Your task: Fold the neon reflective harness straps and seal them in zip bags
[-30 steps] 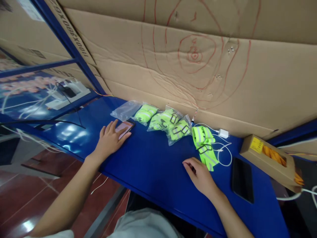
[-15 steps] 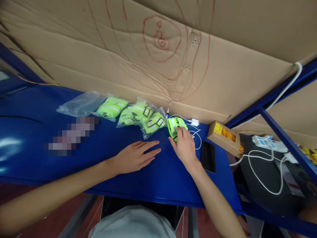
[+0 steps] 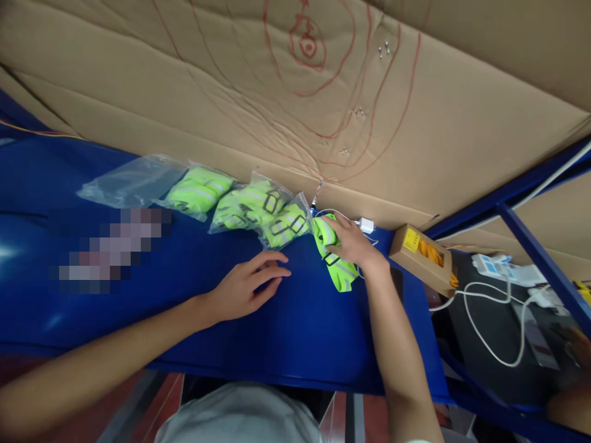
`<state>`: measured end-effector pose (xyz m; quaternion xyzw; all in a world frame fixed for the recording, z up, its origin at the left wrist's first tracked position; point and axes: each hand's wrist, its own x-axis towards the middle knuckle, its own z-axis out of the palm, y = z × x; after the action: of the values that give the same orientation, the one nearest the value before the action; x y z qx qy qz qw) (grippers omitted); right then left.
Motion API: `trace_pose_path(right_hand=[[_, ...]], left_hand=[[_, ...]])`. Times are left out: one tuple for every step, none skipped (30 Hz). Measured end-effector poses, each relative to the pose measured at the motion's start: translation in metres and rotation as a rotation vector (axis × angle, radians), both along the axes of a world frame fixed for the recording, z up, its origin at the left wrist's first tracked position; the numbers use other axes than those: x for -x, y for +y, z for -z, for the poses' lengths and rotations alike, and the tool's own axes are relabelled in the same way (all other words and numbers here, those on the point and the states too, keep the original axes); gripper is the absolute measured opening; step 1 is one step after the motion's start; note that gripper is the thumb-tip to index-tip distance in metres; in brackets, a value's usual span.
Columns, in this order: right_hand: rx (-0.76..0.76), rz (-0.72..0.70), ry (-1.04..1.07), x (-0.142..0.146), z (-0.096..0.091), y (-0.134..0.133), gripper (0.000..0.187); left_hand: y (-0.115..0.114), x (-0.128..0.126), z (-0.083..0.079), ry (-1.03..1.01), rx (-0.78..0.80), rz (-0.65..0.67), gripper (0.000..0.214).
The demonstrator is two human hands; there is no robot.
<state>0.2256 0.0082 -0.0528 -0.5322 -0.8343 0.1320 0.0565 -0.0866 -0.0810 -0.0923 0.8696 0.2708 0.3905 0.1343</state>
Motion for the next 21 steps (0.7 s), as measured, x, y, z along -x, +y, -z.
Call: trace_pose_path(right_hand=[[-0.03, 0.001, 0.017, 0.002, 0.004, 0.002, 0.08], [-0.055, 0.001, 0.034, 0.005, 0.007, 0.004, 0.075], [-0.077, -0.001, 0.059, 0.008, 0.009, 0.005, 0.07], [-0.097, -0.006, 0.091, 0.009, 0.01, 0.007, 0.066], [-0.111, -0.015, 0.126, 0.01, 0.009, 0.008, 0.062], [-0.12, -0.024, 0.165, 0.009, 0.007, 0.009, 0.058], [-0.128, -0.026, 0.205, 0.007, 0.004, 0.01, 0.054], [-0.14, -0.015, 0.246, 0.005, 0.0, 0.01, 0.049], [-0.157, 0.01, 0.291, 0.002, -0.005, 0.01, 0.043], [-0.181, 0.047, 0.34, -0.001, -0.01, 0.01, 0.04], [-0.206, 0.088, 0.392, -0.003, -0.015, 0.009, 0.038], [-0.229, 0.129, 0.446, -0.004, -0.021, 0.008, 0.038], [-0.246, 0.16, 0.498, -0.004, -0.026, 0.007, 0.039], [-0.262, 0.179, 0.54, -0.002, -0.032, 0.004, 0.039], [-0.269, 0.195, 0.586, 0.001, -0.037, 0.001, 0.038], [-0.261, 0.216, 0.645, 0.005, -0.042, -0.003, 0.035], [-0.23, 0.245, 0.713, 0.011, -0.048, -0.008, 0.032], [-0.162, 0.284, 0.805, 0.017, -0.053, -0.013, 0.029], [-0.056, 0.326, 0.901, 0.025, -0.058, -0.019, 0.027], [0.077, 0.359, 0.978, 0.033, -0.062, -0.025, 0.026], [0.208, 0.377, 1.034, 0.041, -0.065, -0.03, 0.025]], left_hand=[[0.001, 0.0, 0.0, 0.004, 0.017, 0.0, 0.021], [0.001, -0.001, 0.001, 0.012, 0.038, 0.003, 0.02], [0.002, -0.001, 0.001, 0.021, 0.069, 0.009, 0.02], [0.003, -0.003, 0.002, 0.029, 0.116, 0.018, 0.021], [0.004, -0.005, 0.002, 0.03, 0.184, 0.03, 0.022], [0.006, -0.009, 0.002, 0.022, 0.269, 0.047, 0.023], [0.008, -0.013, 0.001, 0.003, 0.368, 0.062, 0.025], [0.011, -0.018, 0.001, -0.026, 0.471, 0.074, 0.027], [0.013, -0.023, 0.0, -0.062, 0.567, 0.079, 0.029], [0.016, -0.027, -0.001, -0.104, 0.651, 0.078, 0.032], [0.018, -0.031, -0.002, -0.152, 0.716, 0.071, 0.037], [0.02, -0.034, -0.003, -0.209, 0.764, 0.062, 0.041], [0.021, -0.035, -0.004, -0.272, 0.796, 0.057, 0.045], [0.022, -0.034, -0.005, -0.336, 0.811, 0.062, 0.049], [0.024, -0.032, -0.006, -0.4, 0.813, 0.073, 0.051], [0.025, -0.028, -0.006, -0.452, 0.805, 0.085, 0.052], [0.027, -0.024, -0.006, -0.496, 0.788, 0.093, 0.054], [0.029, -0.02, -0.006, -0.53, 0.767, 0.099, 0.055], [0.031, -0.016, -0.006, -0.553, 0.741, 0.107, 0.058], [0.033, -0.013, -0.006, -0.562, 0.709, 0.118, 0.063], [0.034, -0.011, -0.007, -0.558, 0.669, 0.133, 0.069]])
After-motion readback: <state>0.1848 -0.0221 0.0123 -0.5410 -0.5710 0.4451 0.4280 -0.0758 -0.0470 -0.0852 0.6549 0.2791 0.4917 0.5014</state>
